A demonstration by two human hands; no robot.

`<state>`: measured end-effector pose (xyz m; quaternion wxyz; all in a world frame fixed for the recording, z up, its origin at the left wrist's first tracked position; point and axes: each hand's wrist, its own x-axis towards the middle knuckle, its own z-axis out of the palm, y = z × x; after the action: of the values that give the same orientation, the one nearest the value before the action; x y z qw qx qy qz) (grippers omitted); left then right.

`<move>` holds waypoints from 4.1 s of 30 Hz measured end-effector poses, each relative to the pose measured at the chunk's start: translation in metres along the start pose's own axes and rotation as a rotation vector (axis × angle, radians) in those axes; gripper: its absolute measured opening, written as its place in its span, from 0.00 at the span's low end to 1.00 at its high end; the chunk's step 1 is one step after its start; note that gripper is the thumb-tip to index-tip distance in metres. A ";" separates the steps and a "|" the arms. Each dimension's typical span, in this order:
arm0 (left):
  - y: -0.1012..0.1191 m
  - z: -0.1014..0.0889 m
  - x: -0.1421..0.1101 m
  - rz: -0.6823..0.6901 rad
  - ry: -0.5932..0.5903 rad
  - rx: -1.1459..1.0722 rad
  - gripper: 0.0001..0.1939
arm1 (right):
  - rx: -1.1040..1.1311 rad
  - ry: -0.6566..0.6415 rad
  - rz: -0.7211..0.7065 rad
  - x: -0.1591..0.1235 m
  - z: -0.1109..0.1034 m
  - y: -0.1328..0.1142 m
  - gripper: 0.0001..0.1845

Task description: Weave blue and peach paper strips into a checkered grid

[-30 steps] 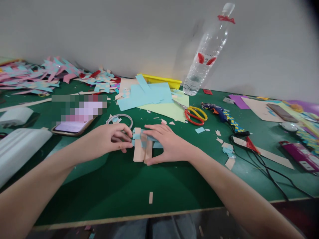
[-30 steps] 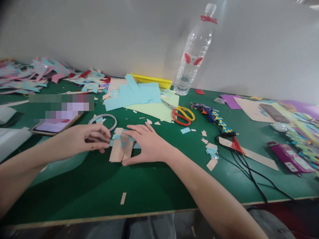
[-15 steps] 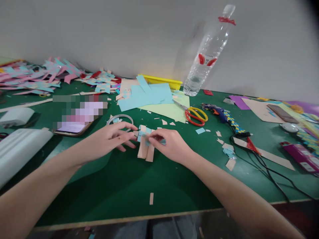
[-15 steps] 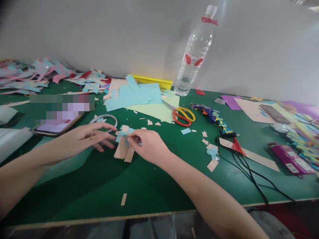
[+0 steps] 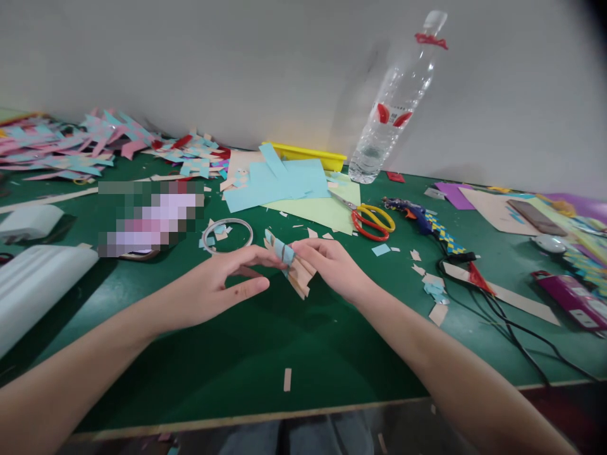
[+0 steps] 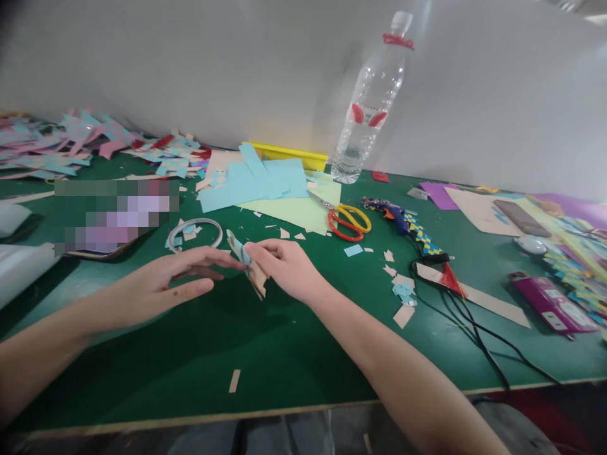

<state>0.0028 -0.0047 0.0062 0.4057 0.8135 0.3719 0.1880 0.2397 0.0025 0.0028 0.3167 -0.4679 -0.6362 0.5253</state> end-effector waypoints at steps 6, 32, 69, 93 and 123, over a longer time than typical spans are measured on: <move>0.002 0.002 0.000 0.294 0.093 0.290 0.12 | 0.314 0.005 0.120 0.001 0.001 0.000 0.13; -0.015 0.008 0.009 0.137 0.311 0.507 0.16 | -0.220 -0.084 -0.012 0.002 -0.007 0.008 0.18; -0.029 -0.001 0.002 0.037 0.007 0.537 0.40 | -0.780 -0.185 -0.444 0.010 -0.015 0.015 0.30; -0.027 0.005 0.007 0.309 0.067 0.569 0.08 | -0.754 -0.089 -0.629 0.005 -0.001 0.023 0.12; -0.033 0.001 0.010 0.235 -0.021 0.462 0.08 | -0.873 -0.075 -0.313 -0.002 0.016 0.016 0.34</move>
<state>-0.0046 0.0156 -0.0210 0.1885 0.9240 0.3038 0.1355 0.2301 -0.0057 -0.0163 0.1423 -0.4364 -0.8719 0.1708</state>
